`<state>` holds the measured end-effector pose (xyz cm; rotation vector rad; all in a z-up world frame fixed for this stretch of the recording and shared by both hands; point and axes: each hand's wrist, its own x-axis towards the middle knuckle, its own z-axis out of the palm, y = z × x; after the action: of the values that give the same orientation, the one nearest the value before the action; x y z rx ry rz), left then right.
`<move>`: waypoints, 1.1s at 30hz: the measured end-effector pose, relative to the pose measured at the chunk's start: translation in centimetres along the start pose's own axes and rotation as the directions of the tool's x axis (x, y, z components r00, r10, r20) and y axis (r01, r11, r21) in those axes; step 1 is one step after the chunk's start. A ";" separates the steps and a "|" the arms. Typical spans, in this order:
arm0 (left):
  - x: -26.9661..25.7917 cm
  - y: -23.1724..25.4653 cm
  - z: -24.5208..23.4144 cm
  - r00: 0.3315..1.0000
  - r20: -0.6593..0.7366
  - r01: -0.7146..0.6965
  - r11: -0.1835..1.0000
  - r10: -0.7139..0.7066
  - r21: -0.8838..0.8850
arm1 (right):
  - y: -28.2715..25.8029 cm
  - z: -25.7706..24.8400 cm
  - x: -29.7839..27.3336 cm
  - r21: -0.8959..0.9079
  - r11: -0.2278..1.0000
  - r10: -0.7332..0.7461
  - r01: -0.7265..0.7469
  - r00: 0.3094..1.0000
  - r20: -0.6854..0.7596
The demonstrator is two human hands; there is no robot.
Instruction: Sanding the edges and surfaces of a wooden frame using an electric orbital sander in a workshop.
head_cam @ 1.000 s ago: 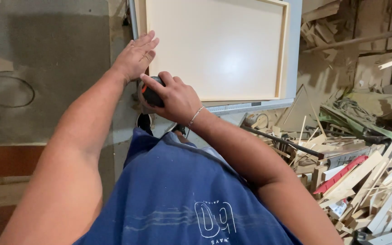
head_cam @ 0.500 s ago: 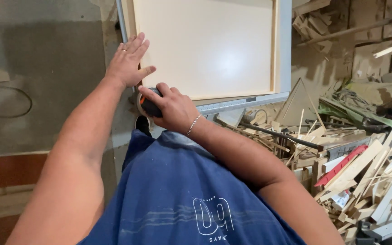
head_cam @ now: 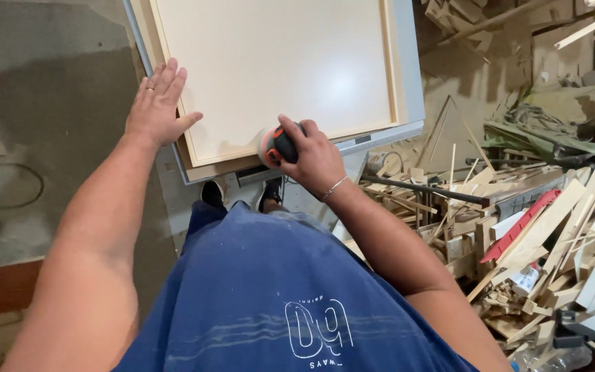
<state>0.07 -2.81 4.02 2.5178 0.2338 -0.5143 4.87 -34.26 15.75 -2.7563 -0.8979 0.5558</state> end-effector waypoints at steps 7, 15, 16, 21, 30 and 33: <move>0.4 0.3 0.5 1.000 -0.018 0.019 0.999 -0.018 0.047 | 6.3 -3.2 -0.5 0.022 0.973 0.228 -0.229 0.973 0.015; 1.6 -0.5 2.0 0.996 -0.082 0.031 0.987 -0.018 0.155 | 16.5 -4.2 -1.5 0.052 0.928 0.371 -0.369 0.928 -0.039; 1.2 0.3 1.2 0.998 -0.034 0.054 0.992 -0.050 0.118 | 17.5 -4.5 -1.6 0.098 0.927 0.370 -0.363 0.926 -0.073; 1.4 0.7 1.7 0.996 -0.069 0.066 0.988 -0.057 0.137 | 22.7 -6.4 -1.9 0.092 0.888 0.459 -0.450 0.881 -0.117; 0.9 0.0 5.3 0.985 -0.170 0.033 0.993 -0.013 0.117 | 25.1 -6.3 -4.1 0.188 0.868 0.491 -0.459 0.850 -0.193; 0.0 0.6 5.1 0.977 -0.215 0.007 0.995 0.014 0.095 | 23.7 -4.0 -4.4 0.187 0.915 0.397 -0.359 0.884 -0.247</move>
<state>-1.31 -6.09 0.36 2.6676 0.2922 -0.2556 15.69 -56.13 13.79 -2.7951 -0.2441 0.2543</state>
